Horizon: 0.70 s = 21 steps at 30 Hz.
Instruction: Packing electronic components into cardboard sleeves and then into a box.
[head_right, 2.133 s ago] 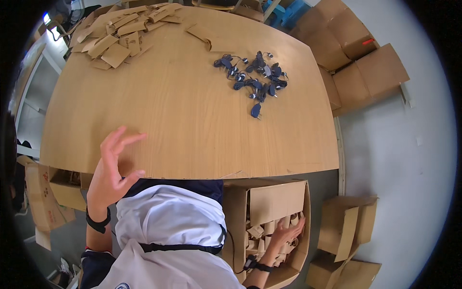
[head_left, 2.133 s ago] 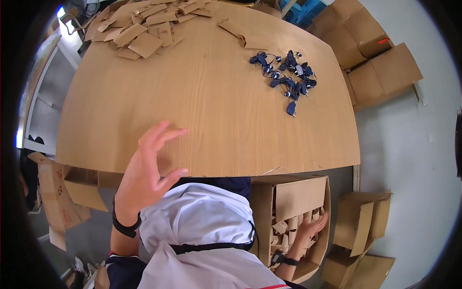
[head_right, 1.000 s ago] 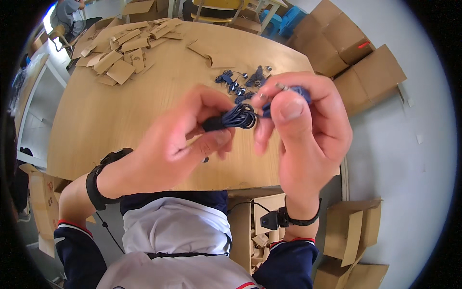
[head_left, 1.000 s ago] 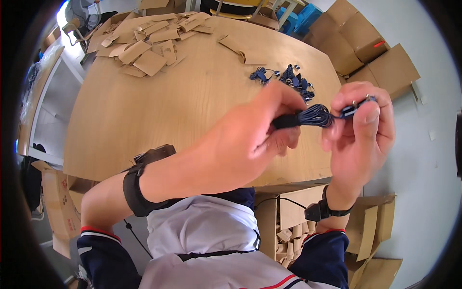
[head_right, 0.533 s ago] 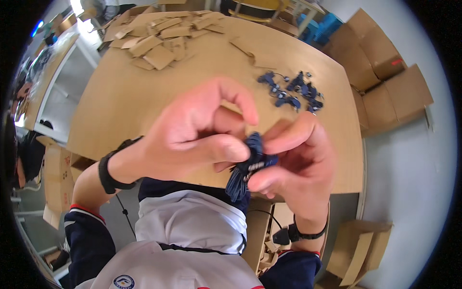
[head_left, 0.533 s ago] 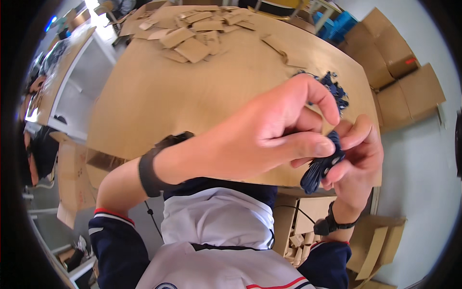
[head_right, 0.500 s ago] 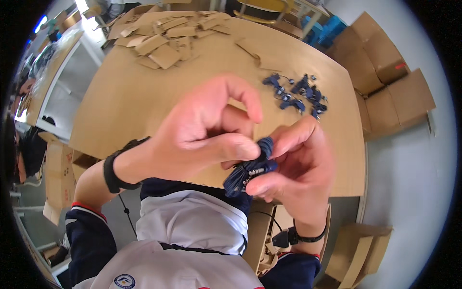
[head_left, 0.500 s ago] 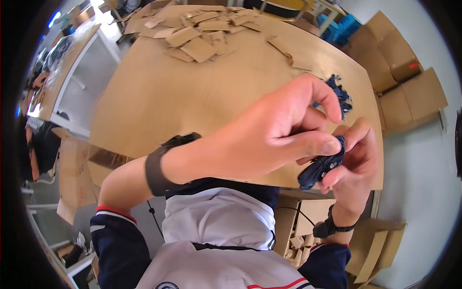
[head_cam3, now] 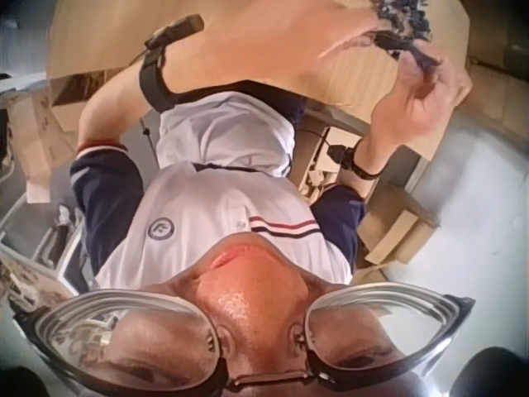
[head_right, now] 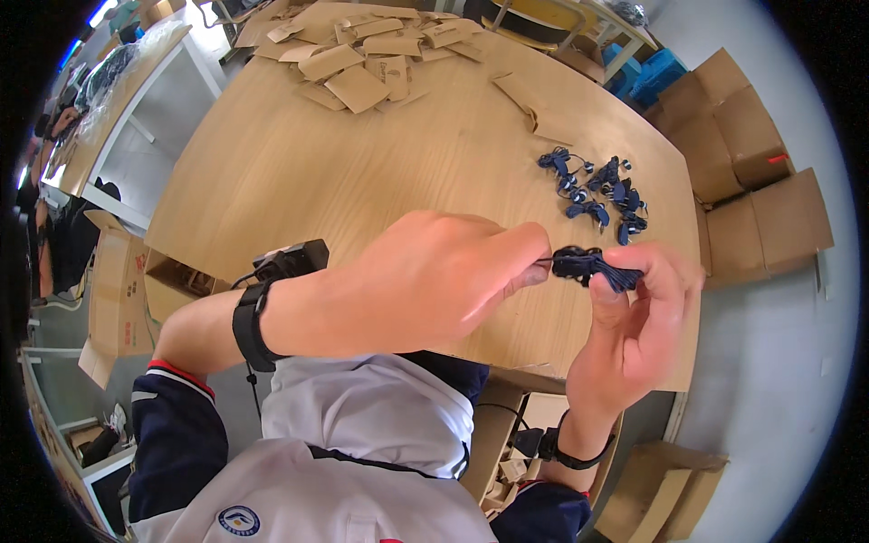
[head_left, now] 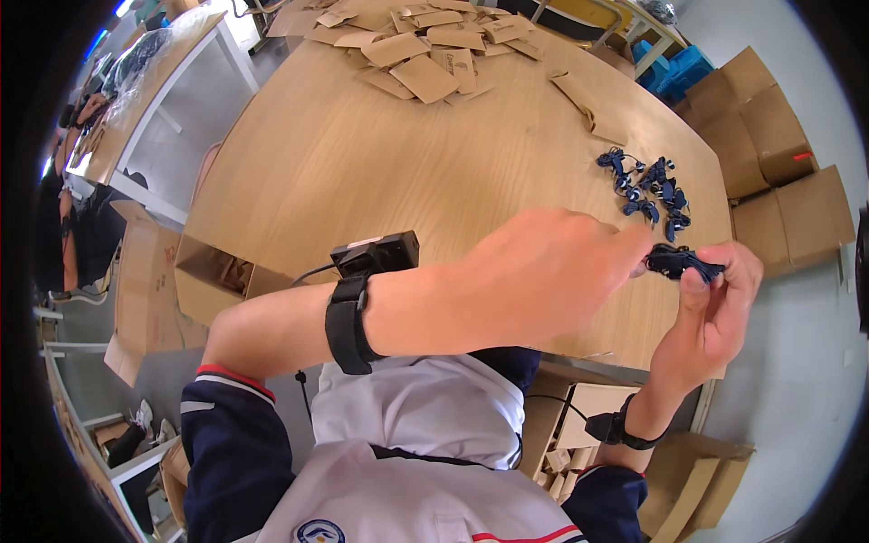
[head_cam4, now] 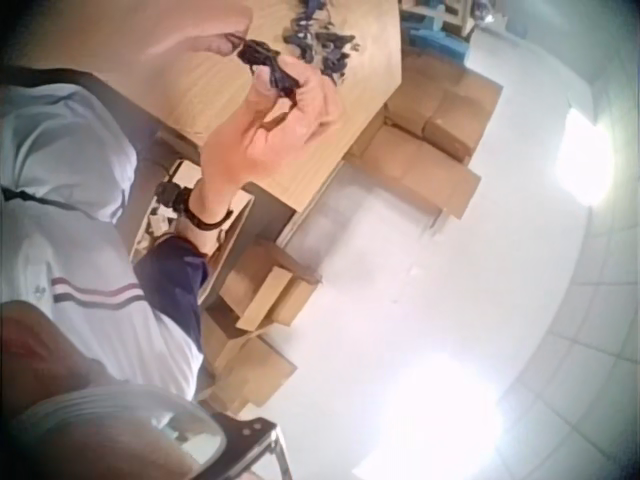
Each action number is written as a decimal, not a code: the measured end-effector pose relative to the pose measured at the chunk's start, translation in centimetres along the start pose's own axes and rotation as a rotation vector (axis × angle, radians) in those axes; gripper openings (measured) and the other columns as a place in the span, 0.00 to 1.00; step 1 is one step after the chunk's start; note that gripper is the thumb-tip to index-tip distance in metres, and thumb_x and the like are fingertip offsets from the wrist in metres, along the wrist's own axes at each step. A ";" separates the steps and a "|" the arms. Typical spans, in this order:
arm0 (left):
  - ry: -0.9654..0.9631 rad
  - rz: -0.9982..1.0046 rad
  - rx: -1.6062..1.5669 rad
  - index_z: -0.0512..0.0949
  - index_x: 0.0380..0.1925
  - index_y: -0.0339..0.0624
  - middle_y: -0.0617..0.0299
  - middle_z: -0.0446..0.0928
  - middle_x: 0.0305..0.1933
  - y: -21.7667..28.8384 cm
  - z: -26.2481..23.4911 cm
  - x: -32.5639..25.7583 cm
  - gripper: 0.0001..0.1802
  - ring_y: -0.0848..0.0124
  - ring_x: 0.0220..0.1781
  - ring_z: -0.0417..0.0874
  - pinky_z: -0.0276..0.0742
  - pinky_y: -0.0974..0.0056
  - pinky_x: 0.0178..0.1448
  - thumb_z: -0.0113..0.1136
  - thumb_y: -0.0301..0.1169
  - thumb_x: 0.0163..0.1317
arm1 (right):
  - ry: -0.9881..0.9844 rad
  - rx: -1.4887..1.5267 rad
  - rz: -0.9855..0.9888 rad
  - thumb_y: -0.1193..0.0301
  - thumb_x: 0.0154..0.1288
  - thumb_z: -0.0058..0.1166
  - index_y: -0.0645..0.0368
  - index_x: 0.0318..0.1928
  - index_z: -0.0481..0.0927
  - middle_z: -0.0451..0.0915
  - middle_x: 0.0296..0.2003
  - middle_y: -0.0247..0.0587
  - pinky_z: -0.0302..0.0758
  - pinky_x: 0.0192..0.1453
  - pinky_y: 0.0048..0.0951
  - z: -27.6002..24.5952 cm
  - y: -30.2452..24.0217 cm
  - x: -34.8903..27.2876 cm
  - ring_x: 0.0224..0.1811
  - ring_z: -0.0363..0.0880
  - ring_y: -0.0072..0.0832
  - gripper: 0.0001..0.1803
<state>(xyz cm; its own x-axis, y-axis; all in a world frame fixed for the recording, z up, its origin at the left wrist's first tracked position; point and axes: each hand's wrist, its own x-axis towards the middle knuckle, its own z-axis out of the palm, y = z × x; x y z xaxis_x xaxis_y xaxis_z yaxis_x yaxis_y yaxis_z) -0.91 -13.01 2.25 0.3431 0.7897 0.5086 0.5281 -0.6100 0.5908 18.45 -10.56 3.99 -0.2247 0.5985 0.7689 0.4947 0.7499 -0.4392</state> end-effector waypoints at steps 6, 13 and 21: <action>-0.082 -0.074 -0.053 0.69 0.51 0.38 0.47 0.77 0.42 -2.7 -1.1 -1.8 0.16 0.50 0.41 0.80 0.75 0.55 0.45 0.57 0.28 0.63 | -0.198 0.261 -0.016 0.78 0.68 0.55 0.70 0.48 0.77 0.82 0.44 0.53 0.78 0.52 0.29 -0.1 -0.1 1.7 0.46 0.82 0.33 0.11; 0.203 -0.335 0.564 0.65 0.54 0.39 0.49 0.73 0.53 -20.6 -11.3 -4.6 0.25 0.56 0.59 0.74 0.70 0.57 0.61 0.46 0.12 0.55 | -0.169 0.234 -0.100 0.81 0.71 0.49 0.74 0.58 0.69 0.82 0.43 0.57 0.77 0.53 0.28 0.1 0.4 4.0 0.42 0.82 0.31 0.17; 0.043 -0.104 0.698 0.72 0.48 0.39 0.53 0.76 0.46 -21.7 -10.9 -4.0 0.16 0.55 0.49 0.77 0.73 0.57 0.53 0.51 0.21 0.59 | -0.037 -0.036 -0.308 0.82 0.69 0.52 0.79 0.52 0.74 0.82 0.44 0.59 0.80 0.48 0.26 1.0 -1.0 5.7 0.42 0.84 0.34 0.14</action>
<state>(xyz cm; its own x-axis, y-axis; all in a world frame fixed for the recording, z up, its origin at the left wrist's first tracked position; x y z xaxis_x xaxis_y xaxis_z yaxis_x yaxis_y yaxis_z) -22.16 -3.64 -5.78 0.2404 0.8293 0.5044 0.9361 -0.3355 0.1054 15.85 -7.57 8.35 -0.3984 0.3552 0.8457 0.4277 0.8875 -0.1713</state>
